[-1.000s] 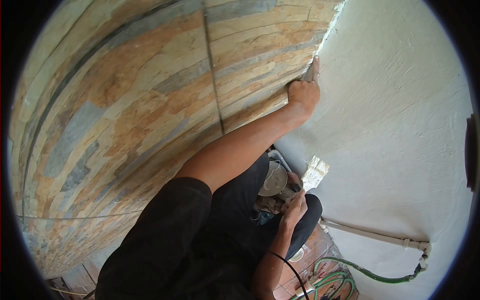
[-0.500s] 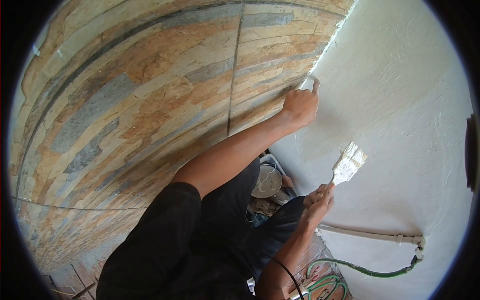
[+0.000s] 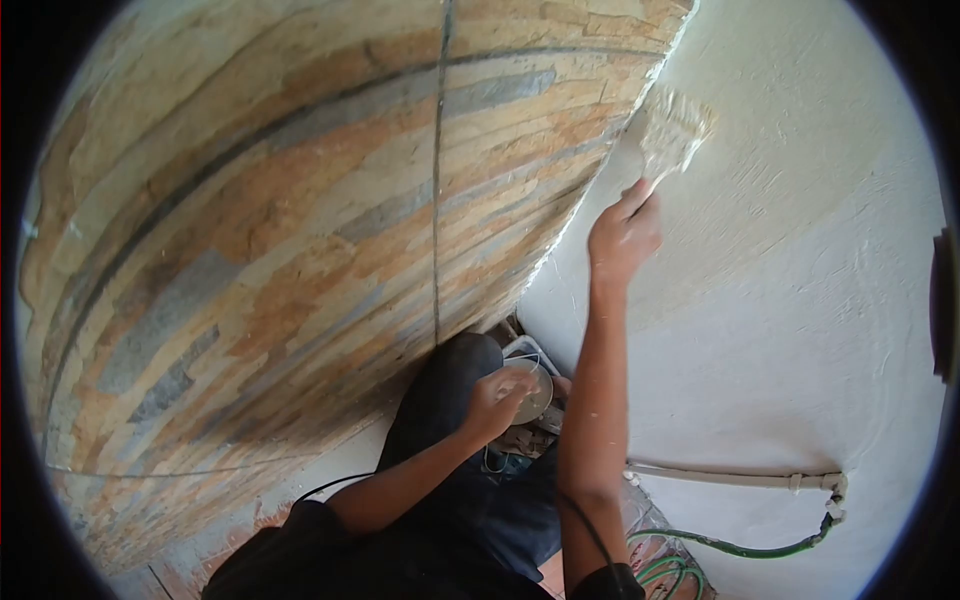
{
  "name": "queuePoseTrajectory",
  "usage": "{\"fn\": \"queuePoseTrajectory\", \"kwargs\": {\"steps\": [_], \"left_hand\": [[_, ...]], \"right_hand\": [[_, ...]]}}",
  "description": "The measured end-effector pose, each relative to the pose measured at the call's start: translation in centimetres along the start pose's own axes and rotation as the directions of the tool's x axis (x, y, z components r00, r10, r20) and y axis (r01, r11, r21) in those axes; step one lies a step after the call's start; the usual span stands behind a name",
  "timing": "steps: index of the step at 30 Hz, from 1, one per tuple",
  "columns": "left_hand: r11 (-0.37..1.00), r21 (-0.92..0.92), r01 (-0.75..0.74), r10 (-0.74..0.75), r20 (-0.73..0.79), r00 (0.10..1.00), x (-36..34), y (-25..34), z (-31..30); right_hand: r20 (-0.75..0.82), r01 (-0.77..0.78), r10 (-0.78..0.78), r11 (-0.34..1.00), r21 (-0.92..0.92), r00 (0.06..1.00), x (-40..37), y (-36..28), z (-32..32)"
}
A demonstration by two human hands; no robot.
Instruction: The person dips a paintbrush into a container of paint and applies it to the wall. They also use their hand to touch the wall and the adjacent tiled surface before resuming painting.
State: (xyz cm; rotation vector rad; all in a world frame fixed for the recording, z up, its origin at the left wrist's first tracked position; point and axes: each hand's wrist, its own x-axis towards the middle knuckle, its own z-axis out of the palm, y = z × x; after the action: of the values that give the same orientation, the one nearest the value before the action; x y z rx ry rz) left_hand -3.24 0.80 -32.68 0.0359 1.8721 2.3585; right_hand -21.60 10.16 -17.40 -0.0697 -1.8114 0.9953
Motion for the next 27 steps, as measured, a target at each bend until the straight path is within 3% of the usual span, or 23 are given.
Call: {"fn": "queuePoseTrajectory", "kwargs": {"steps": [2,8,10,12,15,18,19,20,22,23,24,25,27], "left_hand": [[0.999,-0.018,0.043,-0.045,-0.069,0.997,-0.3,0.9,-1.5],[0.977,-0.055,-0.208,0.192,-0.210,0.959,0.4,4.0,-2.9],[0.958,-0.099,-0.270,0.243,-0.227,0.943,0.4,4.9,-3.0],[0.961,-0.102,-0.258,0.229,-0.229,0.946,0.3,4.6,-3.5],[0.960,-0.127,-0.248,0.213,-0.241,0.947,0.2,3.7,-3.9],[0.956,-0.146,-0.254,0.212,-0.250,0.945,0.3,3.7,-3.4],[0.955,-0.140,-0.262,0.221,-0.256,0.941,0.1,3.8,-3.4],[0.954,-0.165,-0.250,0.211,-0.224,0.952,0.0,4.0,-3.6],[0.945,-0.184,-0.269,0.228,-0.219,0.949,0.0,4.5,-3.6],[0.940,-0.198,-0.277,0.234,-0.216,0.948,-0.2,4.7,-3.5],[0.940,-0.200,-0.278,0.236,-0.212,0.949,-0.4,4.6,-3.4],[0.939,-0.179,-0.292,0.253,-0.213,0.944,-0.4,4.4,-3.2],[0.937,-0.157,-0.310,0.275,-0.212,0.938,-0.4,4.6,-2.7]], "right_hand": [[0.016,-0.177,0.179,0.981,-0.078,0.984,-2.8,-0.4,0.6],[0.190,-0.397,0.494,0.831,-0.389,0.848,-18.0,8.5,1.3],[0.233,-0.358,0.485,0.829,-0.430,0.843,-23.3,13.0,0.5],[0.282,-0.323,0.498,0.809,-0.491,0.820,-24.1,12.4,-2.1],[0.329,-0.186,0.415,0.814,-0.550,0.848,-19.8,9.9,-5.1],[0.438,-0.006,0.297,0.833,-0.553,0.849,-9.3,5.2,-7.3],[0.461,0.120,0.180,0.828,-0.548,0.869,-5.6,3.5,-7.8],[0.461,0.129,0.160,0.836,-0.534,0.873,-1.4,0.2,-8.4],[0.537,0.517,-0.218,0.692,-0.503,0.815,6.8,-2.5,-9.0],[0.468,0.636,-0.441,0.624,-0.454,0.766,10.5,-3.9,-9.1],[0.494,0.531,-0.263,0.646,-0.548,0.829,13.7,-7.9,-9.1],[0.436,0.507,-0.274,0.594,-0.624,0.857,16.8,-10.2,-9.1],[0.195,0.417,-0.379,0.692,-0.590,0.905,21.0,-14.1,-9.1]]}}
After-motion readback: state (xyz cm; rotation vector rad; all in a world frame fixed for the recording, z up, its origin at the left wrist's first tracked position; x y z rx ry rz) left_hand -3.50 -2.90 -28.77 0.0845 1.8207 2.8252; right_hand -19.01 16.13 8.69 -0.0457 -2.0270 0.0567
